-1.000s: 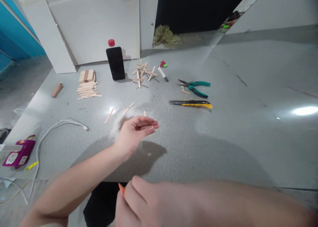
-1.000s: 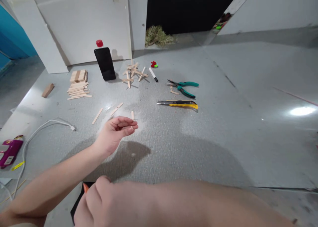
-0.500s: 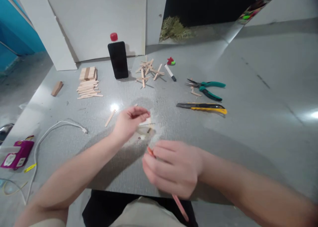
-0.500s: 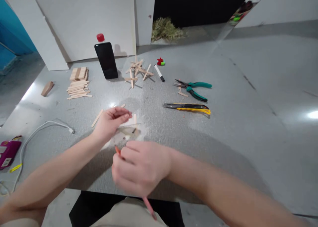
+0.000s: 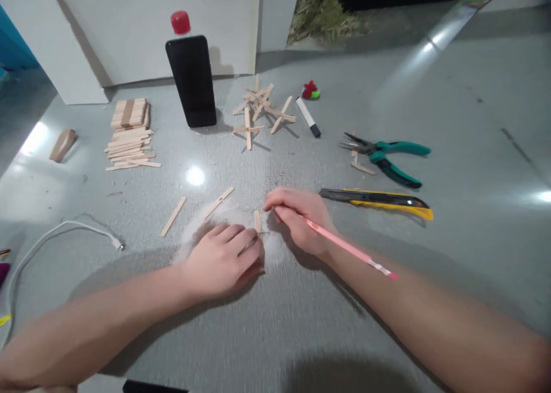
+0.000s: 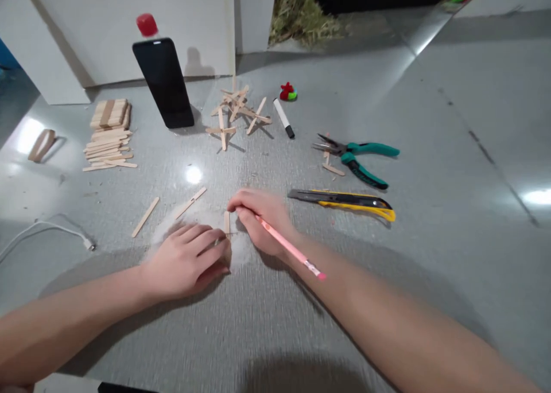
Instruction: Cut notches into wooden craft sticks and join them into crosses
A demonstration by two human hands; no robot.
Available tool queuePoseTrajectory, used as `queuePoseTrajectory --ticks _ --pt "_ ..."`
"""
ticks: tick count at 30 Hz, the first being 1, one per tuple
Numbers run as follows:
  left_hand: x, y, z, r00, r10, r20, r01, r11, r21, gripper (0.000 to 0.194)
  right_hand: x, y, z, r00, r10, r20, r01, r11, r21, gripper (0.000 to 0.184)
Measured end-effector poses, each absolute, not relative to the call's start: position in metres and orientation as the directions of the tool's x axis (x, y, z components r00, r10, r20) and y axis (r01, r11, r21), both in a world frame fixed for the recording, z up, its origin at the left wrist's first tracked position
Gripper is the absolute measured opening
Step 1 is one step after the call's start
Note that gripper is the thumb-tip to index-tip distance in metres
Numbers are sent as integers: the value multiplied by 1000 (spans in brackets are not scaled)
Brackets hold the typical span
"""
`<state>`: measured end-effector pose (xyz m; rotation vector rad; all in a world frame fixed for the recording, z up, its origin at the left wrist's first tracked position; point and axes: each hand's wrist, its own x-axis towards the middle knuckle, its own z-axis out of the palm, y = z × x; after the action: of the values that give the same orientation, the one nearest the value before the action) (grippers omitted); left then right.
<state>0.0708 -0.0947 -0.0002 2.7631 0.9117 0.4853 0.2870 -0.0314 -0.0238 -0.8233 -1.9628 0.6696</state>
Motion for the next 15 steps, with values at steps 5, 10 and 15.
queuePoseTrajectory --ticks 5,10,15 --pt "68 -88 -6 754 599 269 528 -797 294 17 290 -36 -23 -418 815 401 256 529 -809 23" --pt "65 -90 -4 757 613 226 533 -779 330 27 295 -38 -19 -498 801 332 227 491 -841 23" --pt "64 -94 -8 751 621 224 551 -776 307 31 303 -38 -10 -560 800 214 284 429 -858 23"
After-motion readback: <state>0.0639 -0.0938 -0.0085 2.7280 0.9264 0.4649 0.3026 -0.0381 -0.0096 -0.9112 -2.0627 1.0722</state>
